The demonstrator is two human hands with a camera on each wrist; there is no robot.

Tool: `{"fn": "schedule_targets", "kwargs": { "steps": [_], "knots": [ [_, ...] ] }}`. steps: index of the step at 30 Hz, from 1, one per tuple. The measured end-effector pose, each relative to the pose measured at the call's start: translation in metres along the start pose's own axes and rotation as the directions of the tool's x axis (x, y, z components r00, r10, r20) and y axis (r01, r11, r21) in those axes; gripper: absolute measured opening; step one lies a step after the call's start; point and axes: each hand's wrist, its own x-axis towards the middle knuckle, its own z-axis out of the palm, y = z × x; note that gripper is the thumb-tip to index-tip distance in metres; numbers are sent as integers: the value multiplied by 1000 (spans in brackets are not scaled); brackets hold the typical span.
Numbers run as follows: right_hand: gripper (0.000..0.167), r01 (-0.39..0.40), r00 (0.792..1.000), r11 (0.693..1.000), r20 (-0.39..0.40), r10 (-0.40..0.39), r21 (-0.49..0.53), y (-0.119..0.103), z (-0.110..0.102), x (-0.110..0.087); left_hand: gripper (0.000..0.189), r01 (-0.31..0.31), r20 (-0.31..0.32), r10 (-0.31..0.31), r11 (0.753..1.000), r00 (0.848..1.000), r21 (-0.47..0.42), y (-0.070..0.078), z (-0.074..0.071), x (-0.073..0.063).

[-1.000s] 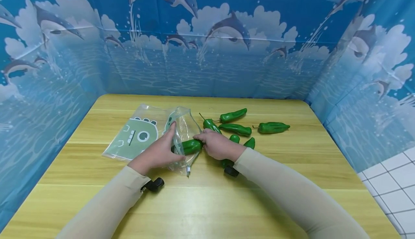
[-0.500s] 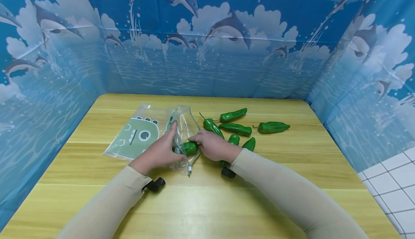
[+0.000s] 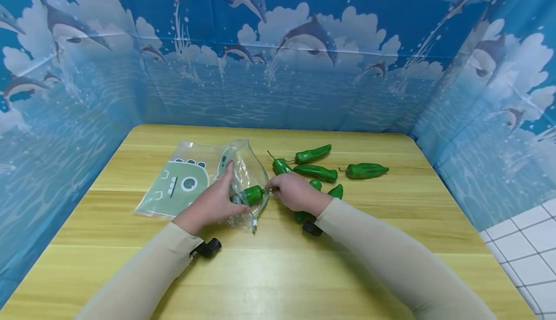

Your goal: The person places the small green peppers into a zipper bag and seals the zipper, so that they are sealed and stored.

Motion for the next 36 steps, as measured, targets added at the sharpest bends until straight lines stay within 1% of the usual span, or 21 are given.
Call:
{"fn": "schedule_targets", "kwargs": {
  "steps": [4,8,11,14,17,19,24,26,30,33,36],
  "knots": [
    [25,17,1000,999,-7,-18,-31,-3,7,3,139,4,-15,-4,1000,1000,-9,4,2,0],
    [23,37,999,998,-13,-38,-60,-11,9,5,139,6,-36,-6,1000,999,-8,6,3,1],
    [23,80,996,995,-21,-81,-61,-14,11,6,138,8,-45,-8,1000,999,2,7,3,2],
    [25,101,995,994,-5,-102,-42,-15,11,7,138,10,-56,-10,1000,998,3,7,4,3],
    [30,78,997,997,16,-77,-28,-12,11,6,138,14,-66,-13,1000,998,13,6,4,3],
    [32,55,998,998,13,-54,-30,-10,9,5,138,16,-69,-15,1000,998,15,6,4,3],
    [27,34,999,999,-18,-35,-41,-10,6,3,138,27,-75,-26,1000,997,10,5,4,3],
    [26,40,999,998,-21,-41,-38,-12,7,4,139,27,-78,-26,1000,997,11,5,4,3],
    [25,77,996,996,-36,-79,-42,-18,11,8,139,23,-88,-21,1000,996,19,7,5,4],
    [24,108,993,993,-50,-110,-39,-20,15,11,138,31,-90,-29,999,995,23,8,6,4],
    [23,113,992,993,-53,-114,-24,-19,18,13,138,42,-94,-39,999,995,31,7,6,5]
  ]
}}
